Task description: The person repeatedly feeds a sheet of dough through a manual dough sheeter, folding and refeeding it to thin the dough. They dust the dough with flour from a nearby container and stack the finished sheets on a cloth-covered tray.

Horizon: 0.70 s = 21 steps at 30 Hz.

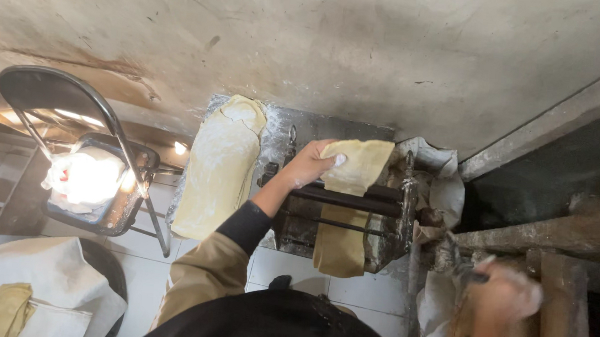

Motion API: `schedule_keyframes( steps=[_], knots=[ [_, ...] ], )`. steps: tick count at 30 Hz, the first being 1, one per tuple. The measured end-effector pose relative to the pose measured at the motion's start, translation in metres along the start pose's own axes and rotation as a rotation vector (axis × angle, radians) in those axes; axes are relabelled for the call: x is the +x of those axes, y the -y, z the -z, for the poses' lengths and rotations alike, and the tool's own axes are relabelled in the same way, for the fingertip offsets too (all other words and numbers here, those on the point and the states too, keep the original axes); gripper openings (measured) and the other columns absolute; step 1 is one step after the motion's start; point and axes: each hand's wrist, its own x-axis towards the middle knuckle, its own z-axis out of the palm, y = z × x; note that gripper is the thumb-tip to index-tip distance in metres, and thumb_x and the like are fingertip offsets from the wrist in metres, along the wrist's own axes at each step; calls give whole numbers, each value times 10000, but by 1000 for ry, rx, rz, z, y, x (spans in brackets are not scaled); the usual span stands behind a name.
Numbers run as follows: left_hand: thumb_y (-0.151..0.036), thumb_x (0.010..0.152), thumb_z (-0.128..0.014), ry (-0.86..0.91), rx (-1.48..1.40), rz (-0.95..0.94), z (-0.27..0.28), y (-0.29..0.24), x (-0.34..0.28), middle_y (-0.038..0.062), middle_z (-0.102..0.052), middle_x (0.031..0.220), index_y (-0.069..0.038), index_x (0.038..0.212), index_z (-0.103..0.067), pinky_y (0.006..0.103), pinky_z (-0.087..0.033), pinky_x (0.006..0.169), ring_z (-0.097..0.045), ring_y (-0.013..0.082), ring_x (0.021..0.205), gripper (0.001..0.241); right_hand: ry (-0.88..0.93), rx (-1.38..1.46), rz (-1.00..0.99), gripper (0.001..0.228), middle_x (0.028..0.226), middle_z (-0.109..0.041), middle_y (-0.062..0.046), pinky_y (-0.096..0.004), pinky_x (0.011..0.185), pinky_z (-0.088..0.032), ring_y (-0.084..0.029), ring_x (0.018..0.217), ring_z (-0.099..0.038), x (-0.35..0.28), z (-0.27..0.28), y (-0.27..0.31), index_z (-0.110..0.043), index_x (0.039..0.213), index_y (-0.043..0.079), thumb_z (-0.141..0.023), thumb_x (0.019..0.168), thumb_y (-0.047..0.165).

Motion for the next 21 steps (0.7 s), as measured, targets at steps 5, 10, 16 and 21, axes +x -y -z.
schedule_keyframes(
  steps=[5, 10, 16, 21],
  knots=[
    [-46, 926, -715, -16, 287, -286, -17, -18, -4, 61, -782, 1093, -17, 1238, -713, 288, -566, 861, -700, 100, 966, 313, -517, 7, 124, 179, 748, -648, -36, -378, 761, -454, -233, 754, -624, 175, -19, 29, -681, 724, 152, -691, 903, 145],
    [-44, 964, -661, -139, 428, -325, -27, -6, -8, 66, -771, 1072, -44, 1237, -688, 271, -553, 837, -709, 99, 935, 275, 501, -82, 97, 224, 860, -763, -138, -411, 607, -502, -320, 761, -738, 195, -86, 116, -812, 820, 115, -683, 843, 297],
    [-33, 998, -605, -196, 345, -325, -12, -3, 4, 87, -763, 1145, -36, 1260, -662, 271, -529, 883, -659, 103, 977, 268, 556, 64, 42, 267, 834, -739, -114, -399, 629, -518, -299, 741, -722, -4, -62, 15, -789, 804, 127, -672, 877, 356],
    [-3, 983, -619, -159, 391, -307, -26, -21, -11, 119, -751, 1143, -23, 1235, -663, 304, -535, 940, -680, 147, 1047, 256, -124, -35, 53, 311, 812, -720, -94, -389, 648, -532, -281, 723, -709, 113, -34, -15, -769, 790, 136, -663, 905, 405]
  ],
)
